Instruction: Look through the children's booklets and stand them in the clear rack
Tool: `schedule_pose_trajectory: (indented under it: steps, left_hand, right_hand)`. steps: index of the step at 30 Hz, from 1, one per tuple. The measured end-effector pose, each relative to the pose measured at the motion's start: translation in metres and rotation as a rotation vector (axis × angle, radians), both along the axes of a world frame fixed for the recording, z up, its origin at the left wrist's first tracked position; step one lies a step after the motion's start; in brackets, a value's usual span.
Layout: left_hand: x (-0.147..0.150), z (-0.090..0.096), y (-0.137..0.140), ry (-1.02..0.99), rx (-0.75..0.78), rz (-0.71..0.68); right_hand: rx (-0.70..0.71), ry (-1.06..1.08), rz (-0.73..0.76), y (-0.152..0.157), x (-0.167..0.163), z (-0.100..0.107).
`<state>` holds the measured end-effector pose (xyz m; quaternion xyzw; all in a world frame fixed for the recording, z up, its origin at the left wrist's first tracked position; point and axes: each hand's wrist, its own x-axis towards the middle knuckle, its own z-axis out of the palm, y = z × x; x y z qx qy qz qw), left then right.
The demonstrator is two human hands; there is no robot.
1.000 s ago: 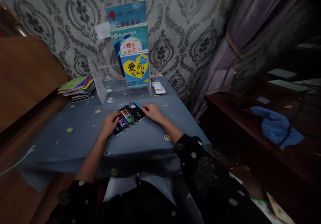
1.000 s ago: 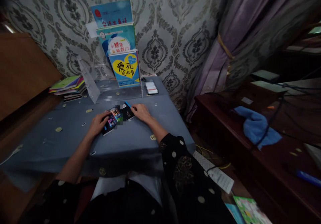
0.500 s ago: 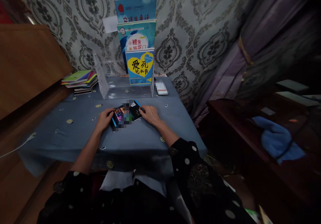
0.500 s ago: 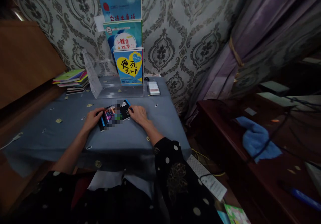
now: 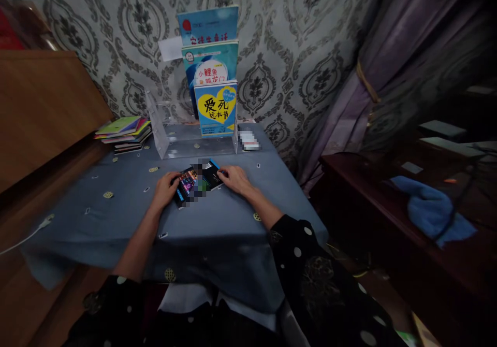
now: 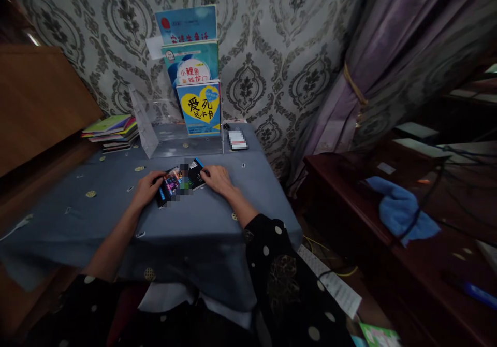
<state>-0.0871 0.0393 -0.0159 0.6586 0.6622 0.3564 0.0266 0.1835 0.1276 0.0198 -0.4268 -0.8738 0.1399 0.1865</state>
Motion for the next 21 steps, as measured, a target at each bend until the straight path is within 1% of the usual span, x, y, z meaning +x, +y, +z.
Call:
schedule_pose_trajectory:
  steps: [4, 10, 14, 21]
  left_hand:
    - [0.001, -0.002, 0.001, 0.018, 0.007, -0.007]
    - [0.002, -0.001, 0.001, 0.029, -0.010, -0.004]
    - [0.002, -0.002, 0.001, 0.019, -0.016, 0.021]
    - [0.003, -0.001, 0.000, 0.020, -0.030, 0.049]
  right_hand:
    - [0.034, 0.016, 0.037, -0.001, 0.000, -0.003]
    - [0.081, -0.031, 0.071, -0.004, -0.001, -0.003]
    - [0.112, -0.058, 0.100, -0.006, -0.003, -0.002]
    - [0.114, -0.055, 0.176, -0.011, -0.007, -0.001]
